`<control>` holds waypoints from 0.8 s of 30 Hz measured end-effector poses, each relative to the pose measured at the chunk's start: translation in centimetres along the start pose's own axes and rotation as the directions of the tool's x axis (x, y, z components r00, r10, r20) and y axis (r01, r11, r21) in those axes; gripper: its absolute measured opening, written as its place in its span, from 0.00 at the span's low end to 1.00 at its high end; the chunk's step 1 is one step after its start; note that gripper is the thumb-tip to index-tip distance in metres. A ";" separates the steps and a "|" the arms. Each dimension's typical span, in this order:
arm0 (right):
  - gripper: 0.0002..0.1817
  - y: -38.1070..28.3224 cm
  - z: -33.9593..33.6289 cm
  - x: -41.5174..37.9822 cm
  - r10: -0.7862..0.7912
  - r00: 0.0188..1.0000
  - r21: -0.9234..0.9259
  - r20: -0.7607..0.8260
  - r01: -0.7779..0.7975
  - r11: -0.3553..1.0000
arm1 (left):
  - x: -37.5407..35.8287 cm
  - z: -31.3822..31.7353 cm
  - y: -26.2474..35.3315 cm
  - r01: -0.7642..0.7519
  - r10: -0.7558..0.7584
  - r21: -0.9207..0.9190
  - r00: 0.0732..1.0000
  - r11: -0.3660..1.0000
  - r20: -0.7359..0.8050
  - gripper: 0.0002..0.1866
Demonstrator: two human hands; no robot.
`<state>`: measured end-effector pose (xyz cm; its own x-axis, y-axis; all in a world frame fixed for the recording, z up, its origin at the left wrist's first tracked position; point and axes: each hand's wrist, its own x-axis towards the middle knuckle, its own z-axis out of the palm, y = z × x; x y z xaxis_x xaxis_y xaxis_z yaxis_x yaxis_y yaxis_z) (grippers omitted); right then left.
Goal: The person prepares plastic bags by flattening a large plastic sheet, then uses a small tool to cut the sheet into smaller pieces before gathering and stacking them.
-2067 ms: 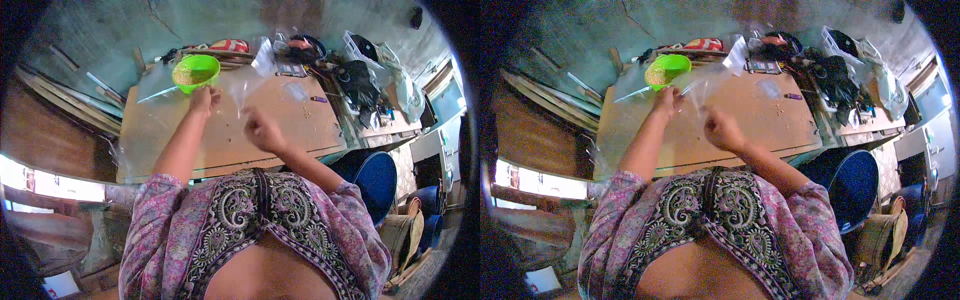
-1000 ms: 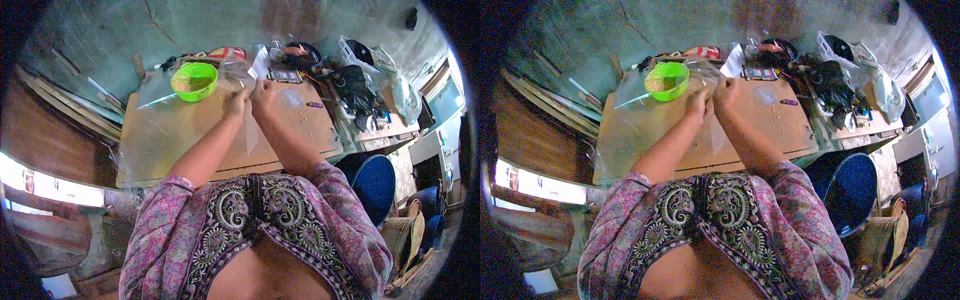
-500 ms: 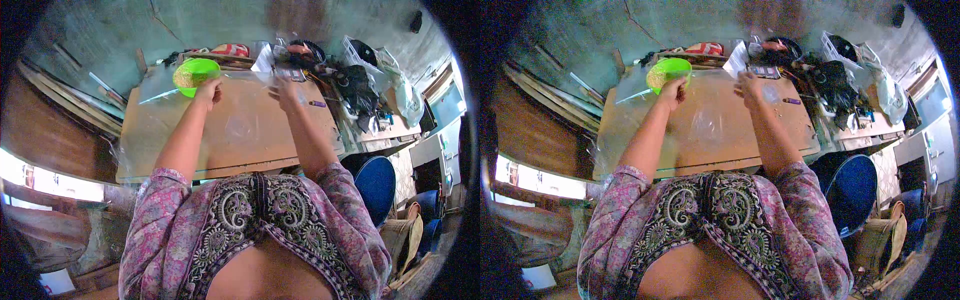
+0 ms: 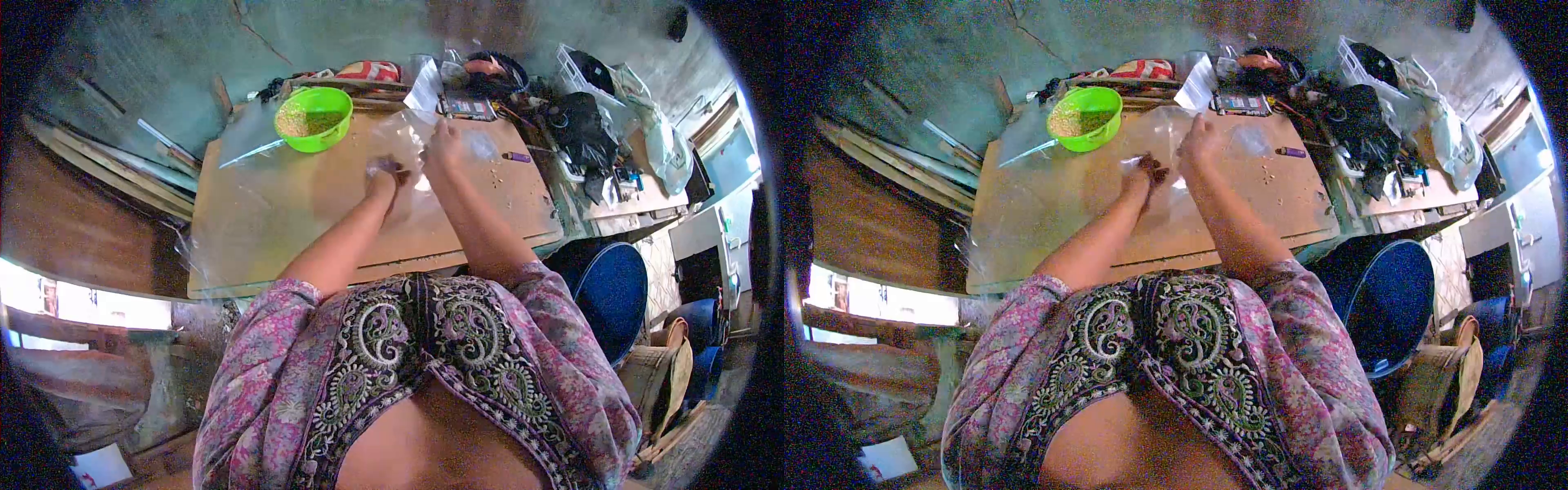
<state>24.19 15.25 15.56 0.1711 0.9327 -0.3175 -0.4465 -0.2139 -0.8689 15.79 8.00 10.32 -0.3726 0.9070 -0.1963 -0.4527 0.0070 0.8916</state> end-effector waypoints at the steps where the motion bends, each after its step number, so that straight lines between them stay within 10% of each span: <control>1: 0.14 1.4 -1.1 3.4 -0.215 0.975 -0.117 0.052 0.220 0.968 | 3.6 -1.6 -2.0 -0.068 0.076 0.041 0.970 0.997 -0.231 0.11; 2: 0.13 0.4 -1.3 2.8 -0.412 0.901 -0.220 0.134 0.433 0.874 | 3.0 -1.8 0.2 -0.066 0.169 0.314 0.934 0.947 -0.314 0.11; 3: 0.13 -1.1 -2.3 2.3 -0.257 0.958 -0.277 0.123 0.282 0.918 | 2.2 -2.3 2.6 -0.027 0.278 0.559 0.887 0.829 -0.369 0.11; 6: 0.13 0.8 -5.0 7.1 -0.347 0.925 -0.332 0.157 0.381 0.863 | 4.3 -6.0 5.5 -0.268 0.447 0.860 0.893 0.434 0.053 0.13; 8: 0.14 -1.8 -4.5 2.0 -0.151 0.985 -0.271 0.084 0.168 0.948 | 3.1 -5.9 8.0 0.032 -0.071 0.480 0.995 0.877 0.065 0.14; 10: 0.13 0.5 -5.0 4.3 -0.160 0.987 -0.106 -0.002 0.159 0.982 | 2.9 -7.0 7.0 0.140 -0.206 0.248 0.943 0.959 0.263 0.18; 12: 0.13 3.0 -5.9 7.2 -0.199 0.979 -0.119 -0.053 0.191 0.974 | 1.5 -7.1 5.9 -0.354 -0.397 0.854 0.772 0.381 0.496 0.15; 13: 0.13 4.0 -6.6 8.5 -0.241 0.966 -0.136 -0.097 0.226 0.964 | 1.8 -7.5 5.5 -0.296 -0.466 0.893 0.772 0.338 0.432 0.14; 14: 0.13 4.6 -7.5 10.1 -0.237 0.966 -0.138 -0.100 0.222 0.965 | 1.8 -8.0 5.4 -0.294 -0.470 0.894 0.770 0.338 0.431 0.14; 16: 0.14 5.4 -9.1 12.1 -0.552 0.825 -0.251 -0.119 0.513 0.821 | 1.7 -9.3 5.0 0.180 -0.403 0.619 0.883 0.764 0.240 0.13; 18: 0.13 3.8 -10.4 9.0 -0.449 0.892 -0.404 -0.053 0.392 0.826 | 2.4 -10.0 5.1 0.243 -0.398 0.501 0.888 0.831 0.231 0.11; 21: 0.11 5.4 -12.8 8.5 -0.317 0.943 -0.531 -0.100 0.219 0.819 | 4.1 -10.9 4.4 -0.213 -0.109 0.862 0.950 0.461 0.293 0.11; 24: 0.11 6.1 -14.9 6.1 -0.123 0.986 -0.245 -0.113 0.092 0.965 | 4.0 -11.0 5.5 -0.400 -0.096 0.899 0.902 0.179 0.421 0.12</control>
<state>35.63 15.30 2.66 0.3231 0.9129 -0.2492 -0.1998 -0.1916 -0.9609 2.95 7.05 9.93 0.0482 0.9947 -0.0913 0.7961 0.0170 0.6050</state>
